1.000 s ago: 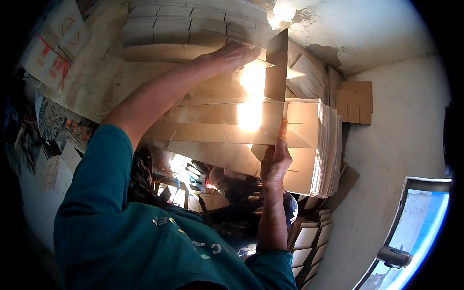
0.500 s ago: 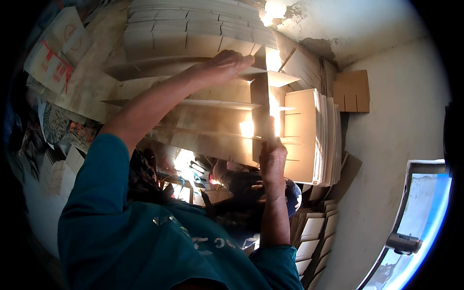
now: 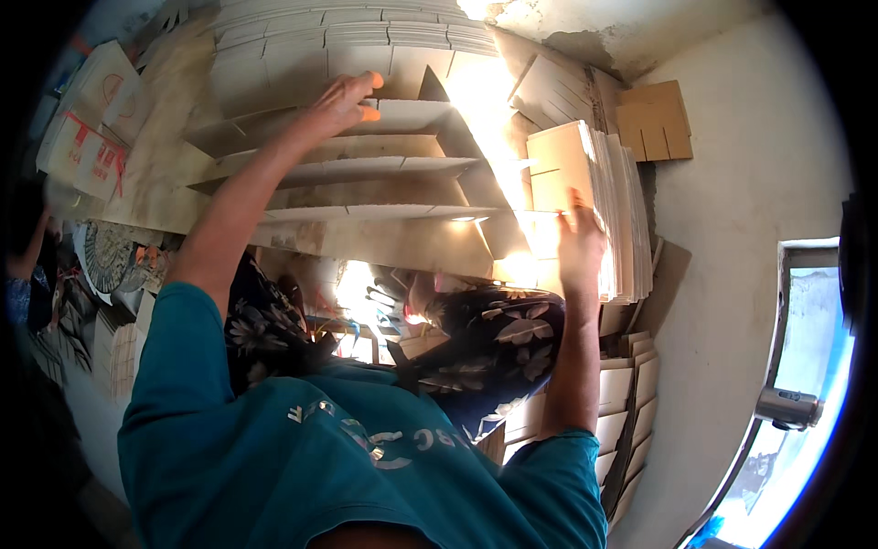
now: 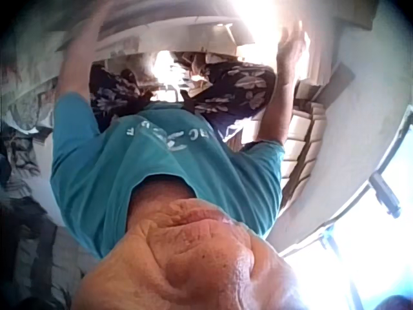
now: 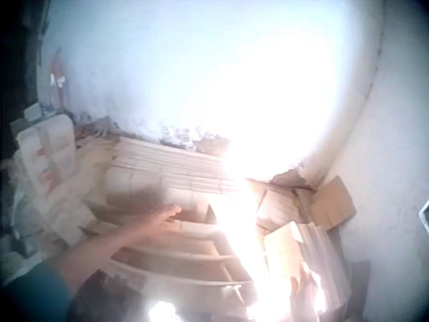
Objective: The person sits on the floor and repeatedly folds and interlocks pre-cut cardboard pieces to form a structured assembly. They handle each piece by hand, aligning tabs and slots to build up the structure.
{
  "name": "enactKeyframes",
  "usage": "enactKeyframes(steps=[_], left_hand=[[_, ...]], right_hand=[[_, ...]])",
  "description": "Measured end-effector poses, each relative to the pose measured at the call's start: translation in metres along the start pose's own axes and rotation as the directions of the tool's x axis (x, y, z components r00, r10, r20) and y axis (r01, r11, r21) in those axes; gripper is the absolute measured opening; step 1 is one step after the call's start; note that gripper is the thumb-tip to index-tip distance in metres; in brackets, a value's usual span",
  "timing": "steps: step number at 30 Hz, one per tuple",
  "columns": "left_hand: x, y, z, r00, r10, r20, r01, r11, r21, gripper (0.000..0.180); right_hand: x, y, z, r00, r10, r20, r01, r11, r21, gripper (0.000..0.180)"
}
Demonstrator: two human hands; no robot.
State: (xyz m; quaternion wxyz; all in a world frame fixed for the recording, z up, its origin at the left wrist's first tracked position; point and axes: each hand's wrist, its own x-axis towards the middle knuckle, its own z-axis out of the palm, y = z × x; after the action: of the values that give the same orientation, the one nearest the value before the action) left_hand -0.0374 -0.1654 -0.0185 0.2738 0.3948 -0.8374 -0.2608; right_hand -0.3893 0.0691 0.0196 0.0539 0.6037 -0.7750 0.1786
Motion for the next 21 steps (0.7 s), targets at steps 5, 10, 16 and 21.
enactKeyframes(steps=[5, 10, 16, 21], left_hand=[[-0.031, 0.010, -0.031, 0.991, -0.079, -0.109, 0.088, 0.993, 0.077, 0.042], [-0.081, 0.054, -0.048, 0.992, 0.019, -0.128, -0.002, 0.991, 0.132, 0.047], [-0.130, 0.078, -0.034, 0.985, 0.155, 0.071, -0.165, 0.973, 0.160, 0.052], [-0.138, 0.056, -0.001, 0.985, 0.107, 0.135, -0.132, 0.973, 0.190, 0.030]], right_hand=[[-0.029, 0.068, 0.000, 0.996, -0.075, -0.038, 0.037, 0.804, -0.593, 0.063], [-0.027, 0.114, 0.008, 0.999, 0.054, -0.003, -0.053, 0.976, -0.212, 0.038], [-0.009, 0.089, -0.027, 0.934, 0.348, -0.081, -0.332, 0.929, 0.164, 0.032], [0.009, -0.001, -0.079, 0.885, 0.015, -0.466, 0.013, 0.998, 0.056, 0.030]])
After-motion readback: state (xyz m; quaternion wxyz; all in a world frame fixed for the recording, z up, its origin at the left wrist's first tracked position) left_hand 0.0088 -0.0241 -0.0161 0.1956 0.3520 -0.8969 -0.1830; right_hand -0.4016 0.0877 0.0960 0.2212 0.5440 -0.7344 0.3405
